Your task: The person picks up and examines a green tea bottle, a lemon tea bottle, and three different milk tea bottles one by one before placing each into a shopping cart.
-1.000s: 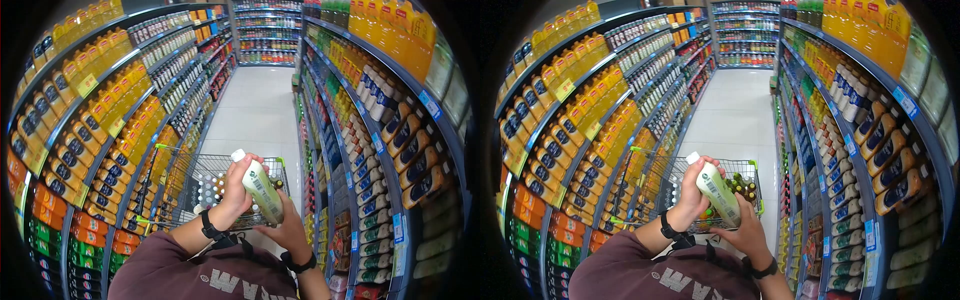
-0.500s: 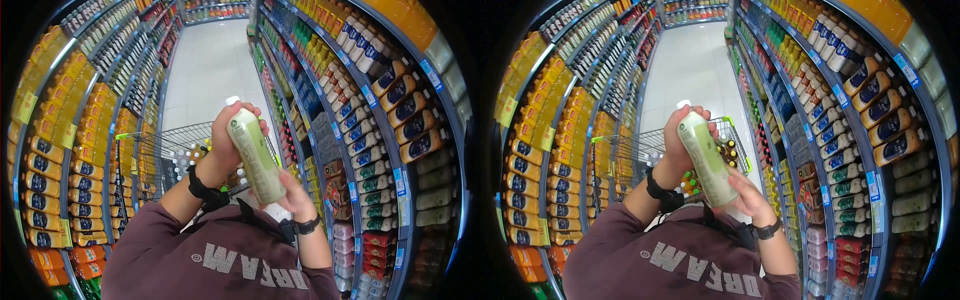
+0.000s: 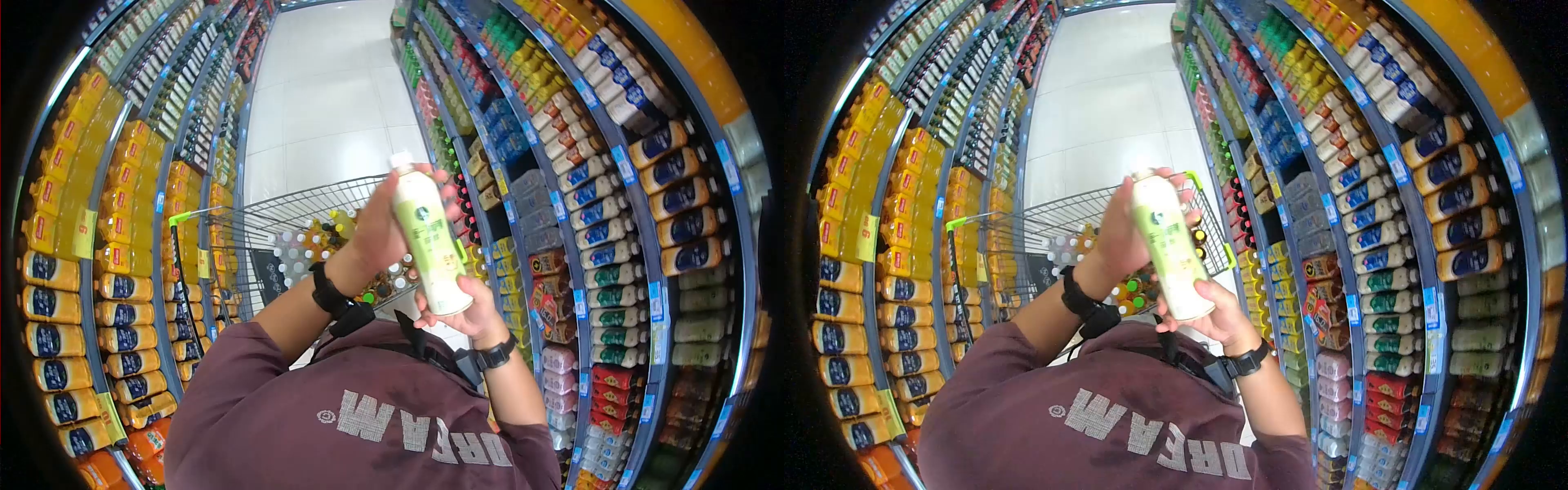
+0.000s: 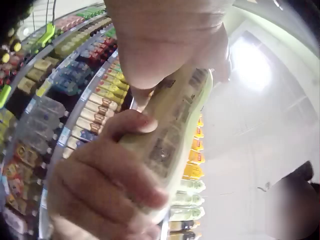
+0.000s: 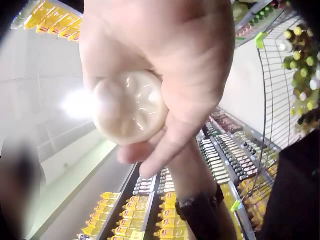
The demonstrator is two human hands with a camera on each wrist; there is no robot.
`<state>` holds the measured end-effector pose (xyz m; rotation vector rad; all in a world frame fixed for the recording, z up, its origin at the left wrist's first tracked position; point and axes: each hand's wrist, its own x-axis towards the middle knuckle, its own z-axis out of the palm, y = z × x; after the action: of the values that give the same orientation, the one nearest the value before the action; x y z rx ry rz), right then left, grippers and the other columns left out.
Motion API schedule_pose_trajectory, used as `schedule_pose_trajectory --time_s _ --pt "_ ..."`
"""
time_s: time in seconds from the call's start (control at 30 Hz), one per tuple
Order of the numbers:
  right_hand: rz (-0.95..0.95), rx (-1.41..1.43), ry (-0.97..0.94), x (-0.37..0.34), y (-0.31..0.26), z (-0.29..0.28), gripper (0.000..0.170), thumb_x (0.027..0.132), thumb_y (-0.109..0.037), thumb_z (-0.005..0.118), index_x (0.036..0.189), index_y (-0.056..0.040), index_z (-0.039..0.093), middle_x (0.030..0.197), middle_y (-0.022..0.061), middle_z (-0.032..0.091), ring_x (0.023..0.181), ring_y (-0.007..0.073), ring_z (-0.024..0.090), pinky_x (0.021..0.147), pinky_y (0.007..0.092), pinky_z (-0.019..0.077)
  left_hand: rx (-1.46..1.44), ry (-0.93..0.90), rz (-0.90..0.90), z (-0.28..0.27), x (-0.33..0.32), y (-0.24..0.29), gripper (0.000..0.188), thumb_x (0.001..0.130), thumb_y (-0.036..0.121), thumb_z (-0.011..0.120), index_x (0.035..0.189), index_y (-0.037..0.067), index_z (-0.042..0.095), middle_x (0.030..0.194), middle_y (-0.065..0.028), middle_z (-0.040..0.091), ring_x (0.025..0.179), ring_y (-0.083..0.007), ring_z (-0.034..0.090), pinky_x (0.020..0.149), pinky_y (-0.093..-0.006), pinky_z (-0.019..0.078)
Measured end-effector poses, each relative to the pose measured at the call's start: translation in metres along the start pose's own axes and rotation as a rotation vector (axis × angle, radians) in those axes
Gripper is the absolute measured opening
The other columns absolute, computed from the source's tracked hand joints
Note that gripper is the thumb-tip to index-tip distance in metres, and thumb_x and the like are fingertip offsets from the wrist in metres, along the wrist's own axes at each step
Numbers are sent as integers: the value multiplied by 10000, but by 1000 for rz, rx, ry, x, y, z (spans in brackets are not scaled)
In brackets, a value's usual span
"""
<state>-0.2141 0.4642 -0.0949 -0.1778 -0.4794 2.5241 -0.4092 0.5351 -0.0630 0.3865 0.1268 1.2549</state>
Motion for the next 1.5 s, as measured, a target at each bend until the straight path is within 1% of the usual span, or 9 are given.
schedule_pose_trajectory --time_s 0.17,0.37,0.5,0.57,0.63,0.7,0.97,1.1,1.5 --pt "-134 -543 418 25 9 -16 633 1020 -303 653 1500 -2 372 1338 188 591 1171 272 655 973 451 588 546 29 -425 -56 -39 -17 510 1012 330 673 1376 10 515 1299 -118 639 1121 -169 647 902 -288 554" --pt "397 -1564 749 -32 34 -114 711 955 -429 735 1457 -1 467 1309 245 616 1202 280 626 996 399 513 991 496 -433 -208 -59 33 484 866 284 812 1210 19 596 1115 -120 691 971 -191 700 789 -352 590" --pt "143 -1226 1170 -144 73 -209 449 1018 -351 656 1292 -4 579 917 77 662 775 198 640 665 341 519 1969 625 -344 -341 -119 127 972 696 466 871 1344 -101 419 1210 -306 643 1102 -401 674 931 -433 550" --pt "235 -947 1332 -203 105 -232 392 1034 -354 603 1227 -13 617 972 58 658 900 121 611 793 296 506 1778 653 -738 -354 -146 167 1068 691 399 843 1483 -81 311 1284 -338 607 1166 -405 648 1000 -432 516" --pt "352 -1086 1507 -286 165 -281 326 998 -351 677 1068 -40 607 795 30 615 678 121 575 540 291 450 1743 818 -809 -379 -171 185 984 671 401 844 1467 -4 431 1252 -289 656 1122 -375 673 965 -422 531" --pt "481 -873 1490 -347 221 -304 301 989 -342 666 973 -47 613 798 50 622 706 130 592 567 318 479 1832 467 -1094 -367 -182 204 814 701 414 830 1353 -13 591 1167 -253 709 1034 -335 709 902 -411 545" --pt "636 -363 1451 -356 266 -277 202 980 -276 580 855 -118 587 660 -8 484 592 119 514 507 289 410 2089 564 -1114 -392 -186 192 537 696 382 803 1115 49 760 1079 -174 757 1007 -337 726 841 -429 567" --pt "293 -556 1491 -287 224 -240 247 1010 -346 567 1057 -112 631 934 14 644 775 130 622 648 292 492 2078 633 -1103 -396 -175 183 533 732 347 770 1176 53 744 1130 -178 748 1038 -327 724 913 -402 563" --pt "418 -719 1582 -241 214 -207 303 1007 -338 564 1163 -85 625 1020 42 686 851 137 634 729 303 506 1999 506 -1042 -452 -207 196 513 741 247 800 1220 72 744 1147 -169 750 1082 -291 720 943 -371 559"
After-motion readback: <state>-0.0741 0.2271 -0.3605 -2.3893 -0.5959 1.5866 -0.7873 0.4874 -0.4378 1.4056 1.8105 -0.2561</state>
